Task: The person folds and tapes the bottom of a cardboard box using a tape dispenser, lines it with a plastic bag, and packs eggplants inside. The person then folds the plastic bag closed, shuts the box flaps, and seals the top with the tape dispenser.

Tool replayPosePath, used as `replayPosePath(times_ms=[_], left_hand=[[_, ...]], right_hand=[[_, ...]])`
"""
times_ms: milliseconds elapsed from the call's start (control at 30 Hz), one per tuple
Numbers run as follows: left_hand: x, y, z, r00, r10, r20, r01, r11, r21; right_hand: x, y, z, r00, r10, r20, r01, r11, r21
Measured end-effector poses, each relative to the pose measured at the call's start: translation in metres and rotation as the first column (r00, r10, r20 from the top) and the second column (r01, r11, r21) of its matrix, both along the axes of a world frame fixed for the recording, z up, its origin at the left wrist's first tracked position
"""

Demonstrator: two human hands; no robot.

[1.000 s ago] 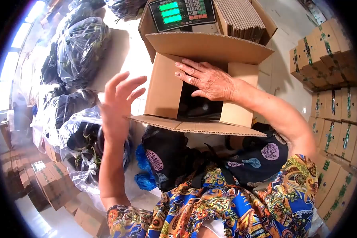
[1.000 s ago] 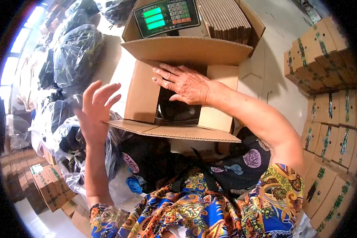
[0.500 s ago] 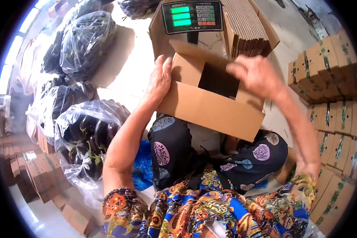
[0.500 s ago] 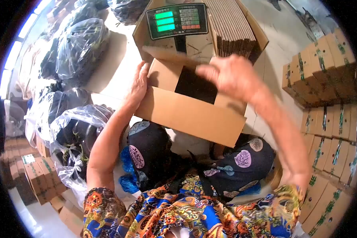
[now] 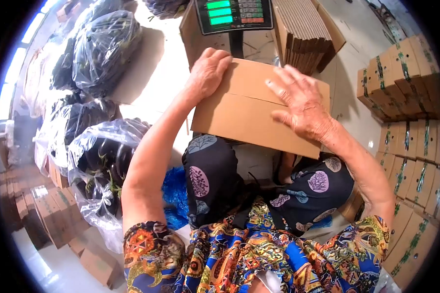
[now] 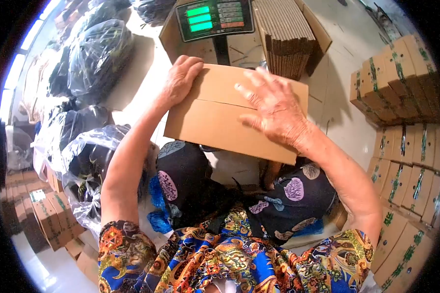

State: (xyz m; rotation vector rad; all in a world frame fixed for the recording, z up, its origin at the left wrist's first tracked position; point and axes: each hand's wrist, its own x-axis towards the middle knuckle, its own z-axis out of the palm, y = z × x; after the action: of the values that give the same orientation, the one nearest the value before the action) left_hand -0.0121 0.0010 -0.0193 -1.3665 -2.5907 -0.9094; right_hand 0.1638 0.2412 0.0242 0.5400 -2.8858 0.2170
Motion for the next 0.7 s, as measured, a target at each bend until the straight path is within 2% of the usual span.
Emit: replayPosePath(times_ms=[33, 67, 100, 133, 200, 267, 300, 367, 400, 467, 500, 533, 567, 600, 667, 700], left_hand=[[-0.002, -0.003, -0.006, 0.997, 0.062, -0.054, -0.061, 0.998, 0.024], [-0.006, -0.006, -0.011, 0.994, 0.055, -0.093, -0.048, 0.996, 0.07], [-0.002, -0.005, -0.005, 0.997, 0.073, -0.004, -0.072, 0.994, 0.084], [0.006, -0.002, 0.008, 0.993, 0.082, 0.087, -0.09, 0.992, 0.092], [0.013, 0.004, 0.021, 0.964, 0.154, 0.216, -0.177, 0.98, 0.089], [0.009, -0.004, 0.017, 0.958, 0.134, 0.255, -0.18, 0.969, 0.168], [0.013, -0.005, 0.016, 0.909, 0.192, 0.369, -0.261, 0.955, 0.145], [0.019, -0.009, 0.026, 0.935, 0.074, 0.347, -0.121, 0.986, 0.116], [0.013, -0.014, 0.011, 0.853, -0.042, 0.52, -0.124, 0.952, 0.281], [0.019, -0.011, 0.02, 0.869, 0.038, 0.492, -0.154, 0.968, 0.196], [0.025, -0.004, 0.034, 0.899, 0.139, 0.415, -0.18, 0.982, 0.062], [0.02, -0.004, 0.032, 0.901, 0.159, 0.404, -0.204, 0.977, 0.069], [0.012, -0.007, 0.028, 0.89, 0.163, 0.425, -0.215, 0.974, 0.076], [0.006, -0.008, 0.025, 0.88, 0.164, 0.445, -0.224, 0.971, 0.084], [0.01, -0.003, 0.032, 0.908, 0.224, 0.354, -0.245, 0.97, 0.013], [0.013, 0.001, 0.036, 0.879, 0.216, 0.426, -0.256, 0.966, 0.038]], right_hand=[[-0.001, 0.012, -0.003, 0.994, -0.099, -0.057, 0.1, 0.995, 0.022], [0.001, 0.023, -0.007, 0.975, -0.193, -0.108, 0.199, 0.979, 0.042], [0.005, 0.032, -0.008, 0.941, -0.317, -0.121, 0.32, 0.948, 0.001], [0.006, 0.038, -0.019, 0.932, -0.356, -0.066, 0.341, 0.926, -0.164], [0.005, 0.042, -0.041, 0.915, -0.402, 0.038, 0.371, 0.8, -0.472], [0.006, 0.037, -0.034, 0.923, -0.384, -0.019, 0.341, 0.842, -0.417], [0.008, 0.036, -0.033, 0.923, -0.383, -0.043, 0.341, 0.864, -0.37], [0.013, 0.034, -0.035, 0.91, -0.411, -0.044, 0.38, 0.873, -0.304], [0.012, 0.032, -0.037, 0.903, -0.43, -0.028, 0.404, 0.867, -0.292], [0.018, 0.029, -0.031, 0.893, -0.45, -0.009, 0.417, 0.835, -0.359], [0.021, 0.031, -0.029, 0.897, -0.443, -0.017, 0.406, 0.836, -0.369], [0.023, 0.032, -0.026, 0.903, -0.429, -0.026, 0.386, 0.836, -0.391], [0.024, 0.038, -0.02, 0.906, -0.42, 0.057, 0.41, 0.835, -0.368], [0.025, 0.05, -0.023, 0.932, -0.344, 0.113, 0.348, 0.765, -0.542], [0.024, 0.091, -0.034, 0.973, -0.162, 0.166, 0.227, 0.522, -0.822], [0.036, 0.109, -0.038, 0.94, -0.278, 0.197, 0.322, 0.535, -0.781]])
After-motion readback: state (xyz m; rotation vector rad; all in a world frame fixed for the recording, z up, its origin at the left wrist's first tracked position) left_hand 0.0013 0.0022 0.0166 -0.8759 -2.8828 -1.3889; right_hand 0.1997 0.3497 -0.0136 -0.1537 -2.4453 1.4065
